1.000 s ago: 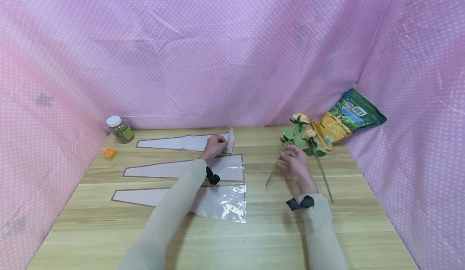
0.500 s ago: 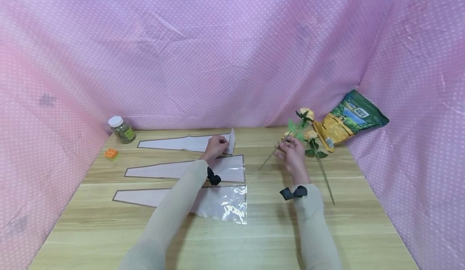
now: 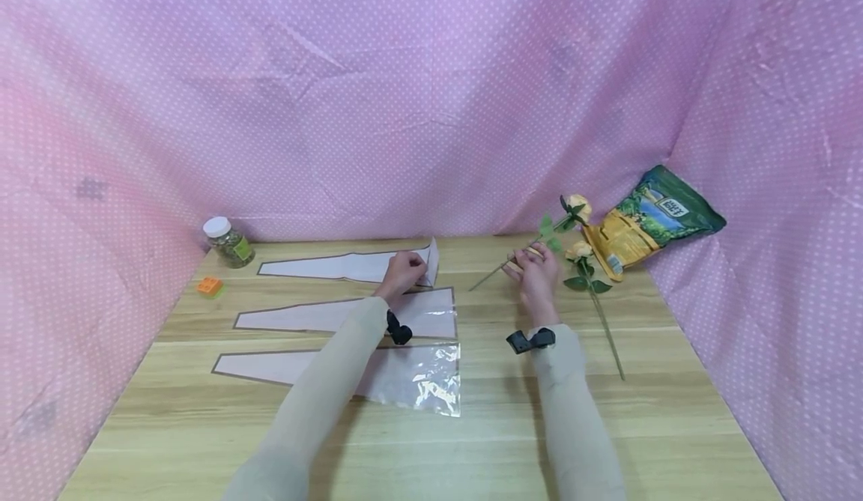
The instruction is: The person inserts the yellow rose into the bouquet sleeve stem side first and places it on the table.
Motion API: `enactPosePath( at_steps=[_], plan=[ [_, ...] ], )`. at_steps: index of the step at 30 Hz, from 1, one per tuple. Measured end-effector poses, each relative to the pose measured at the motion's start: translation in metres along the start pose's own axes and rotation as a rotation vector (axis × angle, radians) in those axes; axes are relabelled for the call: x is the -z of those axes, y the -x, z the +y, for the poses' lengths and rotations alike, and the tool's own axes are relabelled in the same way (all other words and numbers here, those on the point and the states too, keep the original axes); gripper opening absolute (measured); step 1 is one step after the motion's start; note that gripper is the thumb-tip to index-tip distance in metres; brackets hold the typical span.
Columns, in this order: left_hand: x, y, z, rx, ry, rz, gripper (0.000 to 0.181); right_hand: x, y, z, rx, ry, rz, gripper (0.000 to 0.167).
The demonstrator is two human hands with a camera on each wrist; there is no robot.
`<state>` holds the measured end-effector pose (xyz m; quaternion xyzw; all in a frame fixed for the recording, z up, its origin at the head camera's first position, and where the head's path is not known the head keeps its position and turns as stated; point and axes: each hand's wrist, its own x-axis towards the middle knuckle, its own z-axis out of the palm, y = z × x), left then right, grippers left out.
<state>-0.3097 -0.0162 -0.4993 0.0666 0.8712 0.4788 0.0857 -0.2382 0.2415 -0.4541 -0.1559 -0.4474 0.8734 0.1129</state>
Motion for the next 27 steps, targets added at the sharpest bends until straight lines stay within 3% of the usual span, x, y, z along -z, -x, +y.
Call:
enactPosePath(
  at_steps=[5, 15, 19, 27],
  plan=[
    [-0.001, 0.001, -0.001, -0.001, 0.007, 0.005, 0.016, -0.012, -0.008, 0.012, 0.057, 0.027, 0.071, 0.022],
    [-0.001, 0.003, 0.002, -0.003, -0.014, -0.003, 0.016, -0.037, -0.018, 0.031, 0.187, -0.037, 0.207, 0.026],
    [-0.001, 0.004, 0.004, -0.022, -0.019, 0.004, 0.016, -0.047, -0.023, 0.042, 0.238, -0.054, 0.212, 0.027],
    [-0.002, 0.001, 0.003, -0.061, -0.029, 0.005, 0.017, -0.063, -0.024, 0.058, 0.248, -0.015, 0.197, 0.028]
  ],
)
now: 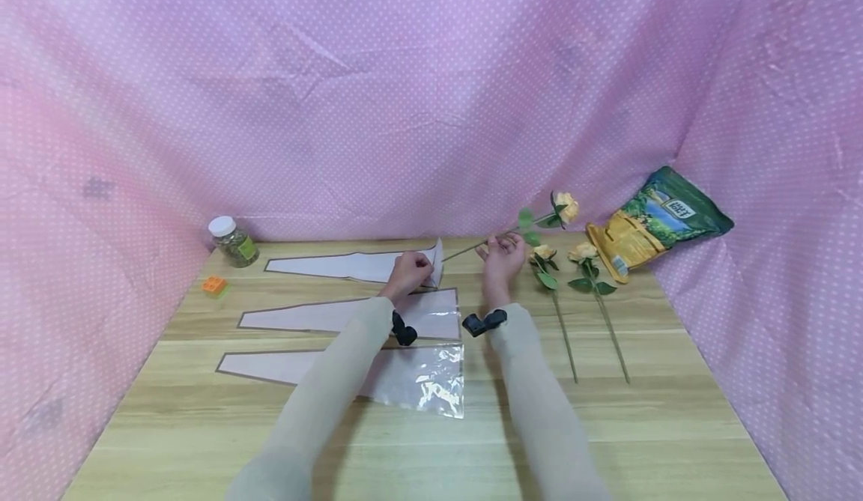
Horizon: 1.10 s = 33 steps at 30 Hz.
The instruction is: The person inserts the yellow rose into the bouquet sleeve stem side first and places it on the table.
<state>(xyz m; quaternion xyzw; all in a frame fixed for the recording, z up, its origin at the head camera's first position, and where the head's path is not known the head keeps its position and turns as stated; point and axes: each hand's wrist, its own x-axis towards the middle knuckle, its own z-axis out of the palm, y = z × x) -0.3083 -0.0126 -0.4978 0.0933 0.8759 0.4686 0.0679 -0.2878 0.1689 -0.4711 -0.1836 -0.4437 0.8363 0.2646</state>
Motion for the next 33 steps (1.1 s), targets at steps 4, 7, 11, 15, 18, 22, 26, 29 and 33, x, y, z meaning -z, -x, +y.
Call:
enactPosePath(
  at_steps=[4, 7, 11, 15, 18, 22, 26, 29, 33],
  plan=[
    [0.000, 0.001, 0.000, -0.005, -0.004, -0.004, 0.017, -0.004, 0.004, 0.006, 0.013, 0.015, 0.001, 0.030],
    [0.000, 0.001, 0.002, 0.000, -0.001, -0.007, 0.017, -0.004, 0.004, 0.009, 0.031, 0.015, -0.002, 0.031],
    [0.000, 0.001, 0.005, 0.003, -0.010, 0.001, 0.016, -0.006, 0.006, 0.012, 0.056, 0.044, -0.022, 0.030],
    [-0.001, 0.001, 0.008, -0.016, -0.029, 0.012, 0.016, -0.006, 0.008, 0.015, 0.063, 0.084, -0.037, 0.029],
    [-0.002, 0.001, 0.010, -0.034, -0.042, 0.016, 0.015, -0.005, 0.009, 0.019, 0.059, 0.104, -0.032, 0.028],
    [-0.004, 0.002, 0.013, -0.046, -0.067, 0.027, 0.015, -0.002, 0.010, 0.026, 0.047, 0.101, -0.019, 0.029],
    [-0.005, 0.002, 0.017, -0.059, -0.068, 0.033, 0.014, 0.000, 0.012, 0.030, 0.050, 0.072, -0.019, 0.030],
    [-0.006, 0.002, 0.019, -0.077, -0.063, 0.039, 0.014, -0.001, 0.016, 0.031, 0.059, 0.062, -0.019, 0.030],
    [-0.008, 0.001, 0.021, -0.095, -0.073, 0.046, 0.014, -0.003, 0.019, 0.032, 0.049, 0.054, -0.028, 0.029]
  ],
)
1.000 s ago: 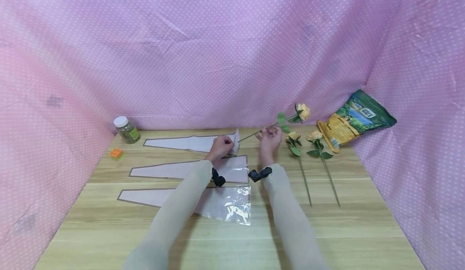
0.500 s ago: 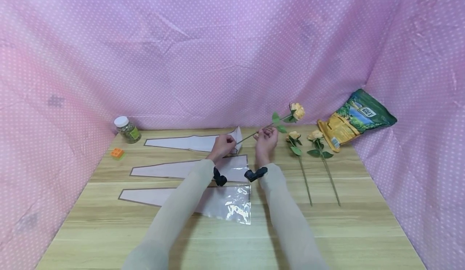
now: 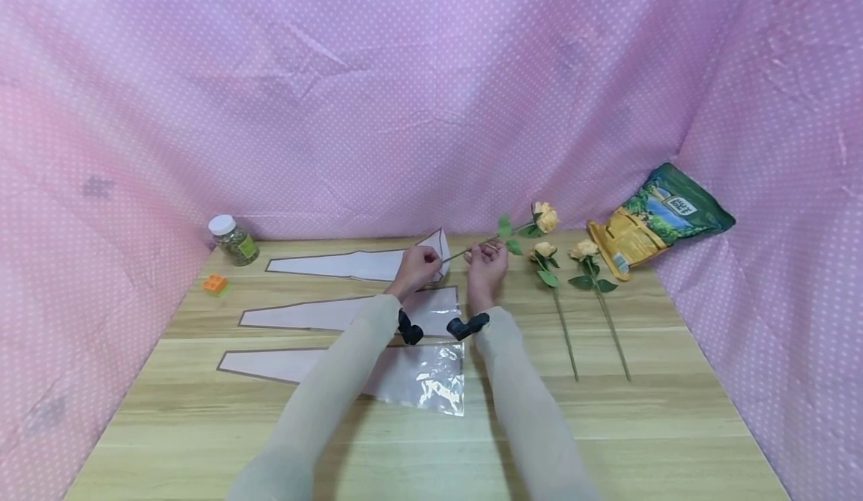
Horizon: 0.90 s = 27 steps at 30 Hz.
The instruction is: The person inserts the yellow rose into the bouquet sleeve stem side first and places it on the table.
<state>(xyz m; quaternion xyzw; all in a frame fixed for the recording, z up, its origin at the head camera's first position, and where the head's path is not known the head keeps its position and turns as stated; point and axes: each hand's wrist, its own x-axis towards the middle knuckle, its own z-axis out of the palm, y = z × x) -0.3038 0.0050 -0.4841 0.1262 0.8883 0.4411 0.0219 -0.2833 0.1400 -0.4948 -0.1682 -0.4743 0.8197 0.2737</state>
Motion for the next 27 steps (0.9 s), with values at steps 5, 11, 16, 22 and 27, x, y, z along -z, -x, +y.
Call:
enactPosePath(
  at_steps=[5, 11, 16, 22, 27],
  plan=[
    [-0.002, -0.001, 0.001, -0.005, 0.006, -0.006, 0.014, -0.003, 0.002, 0.005, -0.024, 0.008, -0.016, 0.028],
    [-0.003, -0.001, 0.002, -0.017, 0.027, -0.001, 0.014, -0.007, 0.006, 0.011, -0.027, 0.027, -0.019, 0.028],
    [-0.003, -0.002, 0.003, -0.034, 0.037, 0.002, 0.015, -0.008, 0.009, 0.015, -0.032, 0.055, -0.033, 0.025],
    [-0.003, -0.002, 0.002, -0.051, 0.038, 0.007, 0.014, -0.006, 0.010, 0.017, -0.019, 0.098, -0.075, 0.008],
    [-0.002, -0.002, 0.002, -0.041, 0.034, 0.010, 0.015, -0.002, 0.012, 0.013, -0.042, 0.093, -0.104, 0.022]
  ],
)
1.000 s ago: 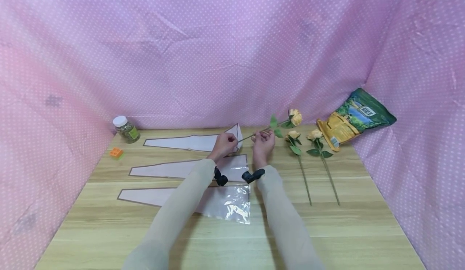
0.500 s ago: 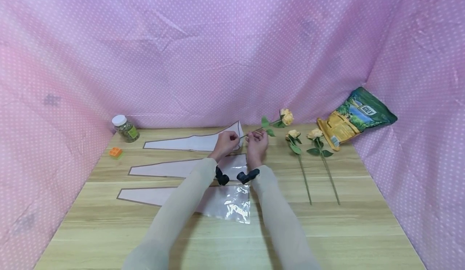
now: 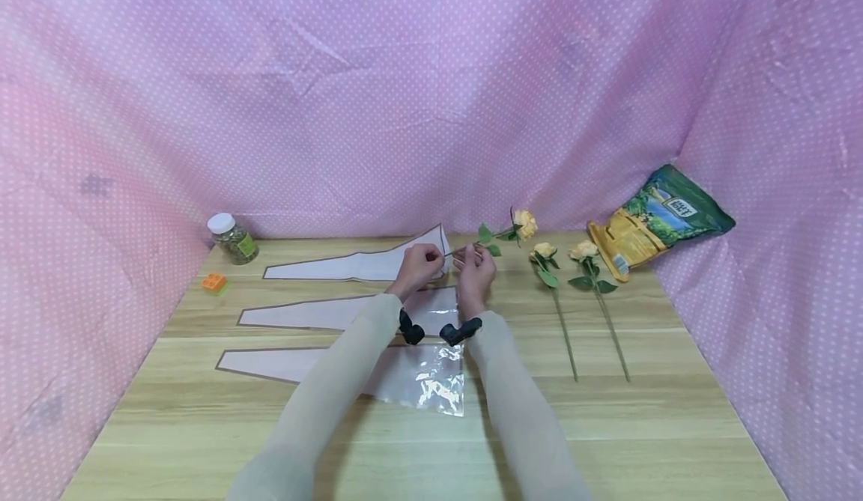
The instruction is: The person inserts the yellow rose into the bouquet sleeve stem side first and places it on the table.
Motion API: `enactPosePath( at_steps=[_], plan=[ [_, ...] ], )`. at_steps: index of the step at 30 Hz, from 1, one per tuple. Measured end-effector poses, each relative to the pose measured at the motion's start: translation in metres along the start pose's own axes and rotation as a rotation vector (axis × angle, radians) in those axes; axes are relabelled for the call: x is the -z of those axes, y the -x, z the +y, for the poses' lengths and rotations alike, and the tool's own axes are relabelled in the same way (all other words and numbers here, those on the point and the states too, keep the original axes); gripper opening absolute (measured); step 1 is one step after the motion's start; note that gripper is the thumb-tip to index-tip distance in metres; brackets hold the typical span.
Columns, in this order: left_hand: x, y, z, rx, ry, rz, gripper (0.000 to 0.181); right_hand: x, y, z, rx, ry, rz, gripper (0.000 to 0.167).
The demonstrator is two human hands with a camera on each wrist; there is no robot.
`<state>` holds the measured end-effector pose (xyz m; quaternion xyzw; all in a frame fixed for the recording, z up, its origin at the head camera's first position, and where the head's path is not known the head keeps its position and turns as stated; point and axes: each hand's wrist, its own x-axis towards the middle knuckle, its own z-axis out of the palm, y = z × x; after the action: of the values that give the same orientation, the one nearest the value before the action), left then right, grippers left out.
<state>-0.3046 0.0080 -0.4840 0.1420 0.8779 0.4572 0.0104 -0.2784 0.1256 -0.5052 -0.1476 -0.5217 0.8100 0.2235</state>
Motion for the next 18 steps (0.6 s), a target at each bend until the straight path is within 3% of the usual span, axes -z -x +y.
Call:
enactPosePath(
  at_steps=[5, 16, 18],
  plan=[
    [-0.0001, 0.0002, -0.0001, 0.003, -0.004, -0.006, 0.015, 0.0016, 0.0008, -0.0014, -0.035, -0.044, 0.015, 0.034],
    [-0.0001, -0.0003, 0.0006, -0.004, -0.007, -0.004, 0.015, -0.0046, 0.0035, -0.0064, -0.107, -0.226, 0.097, 0.005],
    [-0.0002, -0.0008, 0.0006, -0.005, -0.008, -0.002, 0.015, -0.0047, 0.0034, -0.0069, -0.115, -0.240, 0.111, 0.012]
  ],
)
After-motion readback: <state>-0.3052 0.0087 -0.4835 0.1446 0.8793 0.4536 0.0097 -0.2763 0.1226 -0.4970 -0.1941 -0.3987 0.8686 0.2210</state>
